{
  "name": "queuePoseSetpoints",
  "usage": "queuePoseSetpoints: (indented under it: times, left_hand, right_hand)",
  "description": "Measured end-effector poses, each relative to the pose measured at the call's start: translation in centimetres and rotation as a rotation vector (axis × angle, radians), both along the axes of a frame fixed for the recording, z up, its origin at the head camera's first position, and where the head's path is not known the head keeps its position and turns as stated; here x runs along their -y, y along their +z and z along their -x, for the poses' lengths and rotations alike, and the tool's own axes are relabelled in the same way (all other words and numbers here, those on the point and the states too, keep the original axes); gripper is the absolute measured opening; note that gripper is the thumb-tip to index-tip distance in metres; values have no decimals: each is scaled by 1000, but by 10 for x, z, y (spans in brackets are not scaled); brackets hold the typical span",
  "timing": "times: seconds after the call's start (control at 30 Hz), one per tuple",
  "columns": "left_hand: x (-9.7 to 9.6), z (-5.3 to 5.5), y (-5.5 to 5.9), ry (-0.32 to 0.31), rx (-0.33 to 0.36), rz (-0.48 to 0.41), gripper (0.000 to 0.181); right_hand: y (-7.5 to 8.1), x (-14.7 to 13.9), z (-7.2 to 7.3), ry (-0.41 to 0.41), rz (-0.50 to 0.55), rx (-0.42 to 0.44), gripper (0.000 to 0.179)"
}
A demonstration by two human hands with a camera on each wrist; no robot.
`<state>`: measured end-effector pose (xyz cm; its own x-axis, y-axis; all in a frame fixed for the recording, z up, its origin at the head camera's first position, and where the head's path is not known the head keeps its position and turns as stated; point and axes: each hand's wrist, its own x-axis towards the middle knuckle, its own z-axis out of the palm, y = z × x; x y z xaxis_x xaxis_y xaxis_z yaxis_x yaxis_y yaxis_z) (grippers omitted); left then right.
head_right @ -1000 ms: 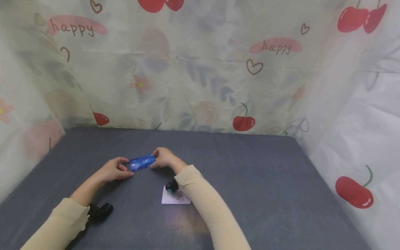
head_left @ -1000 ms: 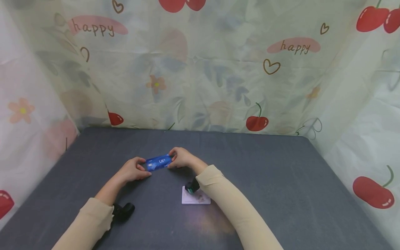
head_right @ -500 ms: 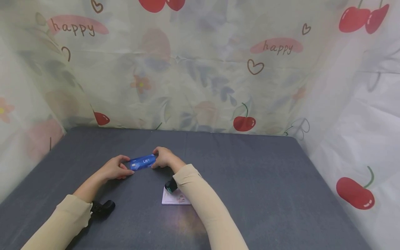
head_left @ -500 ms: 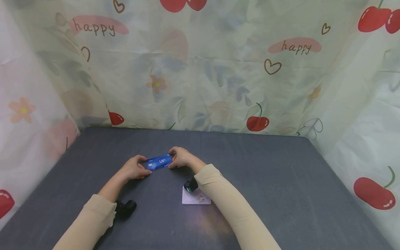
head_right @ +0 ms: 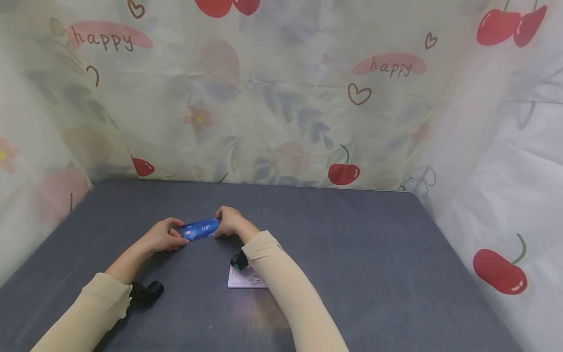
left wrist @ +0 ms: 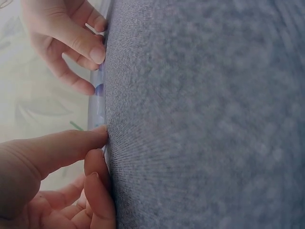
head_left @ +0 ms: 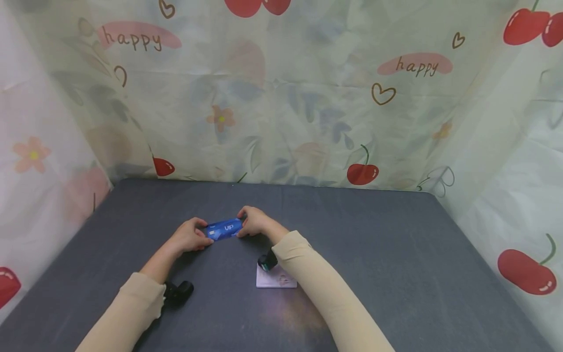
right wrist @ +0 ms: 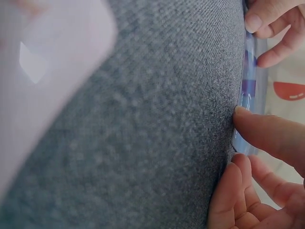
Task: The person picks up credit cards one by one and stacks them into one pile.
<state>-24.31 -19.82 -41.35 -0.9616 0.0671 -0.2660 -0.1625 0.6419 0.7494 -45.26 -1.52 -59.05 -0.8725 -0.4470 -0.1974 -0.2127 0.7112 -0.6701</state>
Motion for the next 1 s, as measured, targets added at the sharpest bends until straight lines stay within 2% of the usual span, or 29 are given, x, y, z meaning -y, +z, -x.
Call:
queuePoseSetpoints:
  times: [0.03,0.07,0.2,0.27,0.33,0.37,0.4,0.5,0.57,0.63,0.7,0.8,0.87,1.0]
  left_hand:
    - [0,0,0,-2,-5,2,56]
    - [0,0,0,-3,-9,3,56]
    - [-1,-1,1,-2,-23,16,56]
    - [-2,-1,1,-3,-35,30,56]
    - [-3,-2,2,-6,-54,68,55]
    - [-4,-3,3,-10,-67,90,54]
    - [-5,-3,3,-15,-81,112,54]
    - [-6,-5,4,-24,-121,160,53]
    - [-6,-6,4,-28,-143,163,53]
    - [-6,-6,4,-28,-152,160,53]
    - [-5,-6,4,-25,-154,154,53]
    - [-5,-6,3,-10,-138,129,54]
    - [-6,-6,3,7,-124,102,54]
    - [-5,-6,4,38,-106,43,56]
  right_hand:
    - [-1,1,0,-9,-9,-10,68]
    - [3,2,-5,-17,-21,-19,68]
    - [59,-2,-51,-15,-18,-44,60]
    - [87,-5,-72,-12,-4,-17,61]
    - [97,-8,-80,1,18,-25,59]
    - [103,-8,-84,-3,15,-2,61]
    - [104,-8,-85,-3,8,-1,60]
    - [94,-8,-77,2,-4,-34,59]
    - [96,-7,-76,-4,-23,-16,60]
    - [93,-8,-74,14,-4,-48,59]
    - [108,-10,-85,7,-6,-22,59]
    - [139,-12,-110,-3,41,-4,54]
    - [166,-13,-132,-43,39,44,52]
    - [186,-15,-150,-59,72,44,46]
